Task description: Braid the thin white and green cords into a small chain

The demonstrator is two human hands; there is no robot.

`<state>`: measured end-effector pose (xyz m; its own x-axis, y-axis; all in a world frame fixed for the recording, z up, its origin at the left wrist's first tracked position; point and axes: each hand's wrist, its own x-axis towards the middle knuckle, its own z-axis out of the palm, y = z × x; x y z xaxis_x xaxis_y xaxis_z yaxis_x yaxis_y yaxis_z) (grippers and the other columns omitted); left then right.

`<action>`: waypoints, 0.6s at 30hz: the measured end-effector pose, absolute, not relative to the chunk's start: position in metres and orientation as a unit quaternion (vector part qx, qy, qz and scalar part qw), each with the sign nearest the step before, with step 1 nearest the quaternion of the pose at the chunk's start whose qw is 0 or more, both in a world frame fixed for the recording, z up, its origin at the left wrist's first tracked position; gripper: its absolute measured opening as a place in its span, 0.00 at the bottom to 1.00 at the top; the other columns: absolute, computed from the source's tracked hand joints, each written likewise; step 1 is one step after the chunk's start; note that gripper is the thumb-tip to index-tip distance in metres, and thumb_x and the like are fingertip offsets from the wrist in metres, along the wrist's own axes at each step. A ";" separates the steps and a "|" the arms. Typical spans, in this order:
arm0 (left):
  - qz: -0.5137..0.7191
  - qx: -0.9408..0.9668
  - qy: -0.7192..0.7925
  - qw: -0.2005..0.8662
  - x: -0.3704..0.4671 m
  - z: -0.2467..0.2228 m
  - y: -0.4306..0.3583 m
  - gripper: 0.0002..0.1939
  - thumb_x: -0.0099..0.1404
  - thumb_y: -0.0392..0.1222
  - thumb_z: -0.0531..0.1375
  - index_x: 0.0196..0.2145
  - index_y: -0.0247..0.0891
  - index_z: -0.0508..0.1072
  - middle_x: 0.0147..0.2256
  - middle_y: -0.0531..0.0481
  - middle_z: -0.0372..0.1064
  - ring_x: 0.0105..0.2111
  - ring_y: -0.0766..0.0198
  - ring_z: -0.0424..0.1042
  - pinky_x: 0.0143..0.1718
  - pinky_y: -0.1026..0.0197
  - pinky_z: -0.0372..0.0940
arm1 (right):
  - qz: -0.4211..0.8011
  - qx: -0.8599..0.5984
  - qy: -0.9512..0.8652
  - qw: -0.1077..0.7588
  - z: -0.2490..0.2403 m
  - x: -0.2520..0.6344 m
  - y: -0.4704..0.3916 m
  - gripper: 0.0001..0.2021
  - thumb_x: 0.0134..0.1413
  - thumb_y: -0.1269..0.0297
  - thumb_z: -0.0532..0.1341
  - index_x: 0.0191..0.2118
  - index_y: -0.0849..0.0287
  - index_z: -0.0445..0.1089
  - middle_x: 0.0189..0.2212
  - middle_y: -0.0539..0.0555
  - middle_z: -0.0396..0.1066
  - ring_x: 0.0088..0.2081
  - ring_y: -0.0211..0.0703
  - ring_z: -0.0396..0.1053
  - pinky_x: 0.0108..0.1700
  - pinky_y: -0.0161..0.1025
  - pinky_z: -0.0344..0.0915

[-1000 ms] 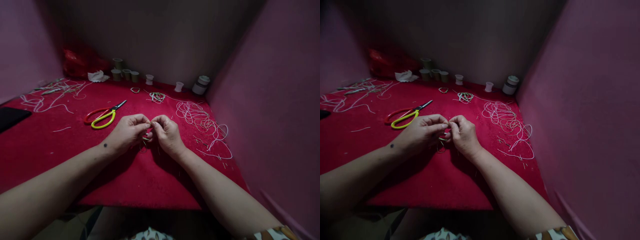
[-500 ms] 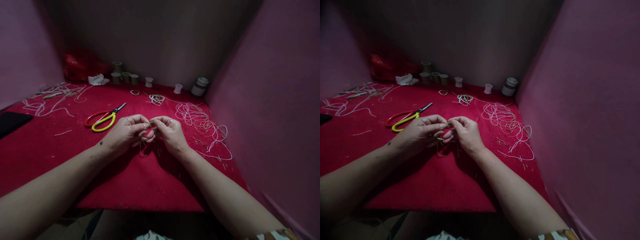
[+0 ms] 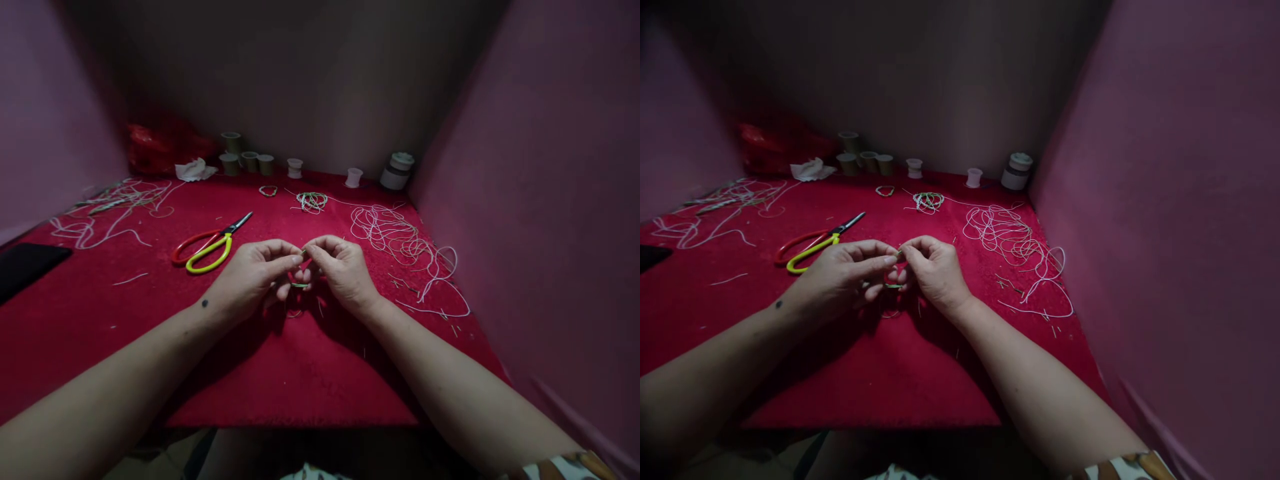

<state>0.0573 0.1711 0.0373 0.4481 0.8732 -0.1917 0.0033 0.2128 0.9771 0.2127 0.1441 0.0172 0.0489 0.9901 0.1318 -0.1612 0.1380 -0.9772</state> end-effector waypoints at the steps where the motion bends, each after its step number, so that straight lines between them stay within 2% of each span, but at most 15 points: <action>1: 0.323 0.535 0.412 0.663 0.057 0.037 0.171 0.11 0.56 0.45 0.69 0.32 0.35 0.75 0.24 0.49 0.75 0.13 0.74 0.61 0.12 0.71 0.49 | 0.490 -0.435 -0.484 0.580 0.018 0.213 0.144 0.07 0.56 0.63 0.63 0.30 0.60 0.70 0.17 0.46 0.71 0.18 0.35 0.70 0.22 0.31 0.70; 8: 0.335 0.560 0.414 0.635 0.057 0.035 0.171 0.11 0.56 0.44 0.69 0.26 0.36 0.74 0.17 0.55 0.65 0.11 0.75 0.57 0.12 0.70 0.49 | 0.463 -0.459 -0.514 0.557 0.019 0.213 0.143 0.08 0.59 0.62 0.62 0.31 0.60 0.71 0.16 0.46 0.71 0.17 0.34 0.70 0.21 0.30 0.67; 12: 0.335 0.553 0.401 0.648 0.060 0.036 0.172 0.09 0.54 0.43 0.69 0.26 0.36 0.74 0.16 0.56 0.63 0.10 0.75 0.55 0.11 0.70 0.47 | 0.445 -0.464 -0.532 0.551 0.016 0.214 0.144 0.08 0.60 0.63 0.60 0.31 0.59 0.69 0.15 0.45 0.70 0.16 0.33 0.69 0.21 0.30 0.66; 18: 0.330 0.546 0.396 0.660 0.062 0.038 0.171 0.12 0.55 0.44 0.68 0.22 0.37 0.71 0.14 0.57 0.60 0.10 0.75 0.52 0.11 0.69 0.45 | 0.432 -0.453 -0.542 0.561 0.011 0.213 0.145 0.06 0.59 0.63 0.58 0.31 0.57 0.66 0.16 0.44 0.68 0.16 0.33 0.69 0.20 0.30 0.66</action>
<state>0.0622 0.1708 0.0380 0.4680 0.8687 -0.1620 -0.0036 0.1852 0.9827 0.2128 0.1454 0.0107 0.0392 0.9755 0.2163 0.0073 0.2162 -0.9763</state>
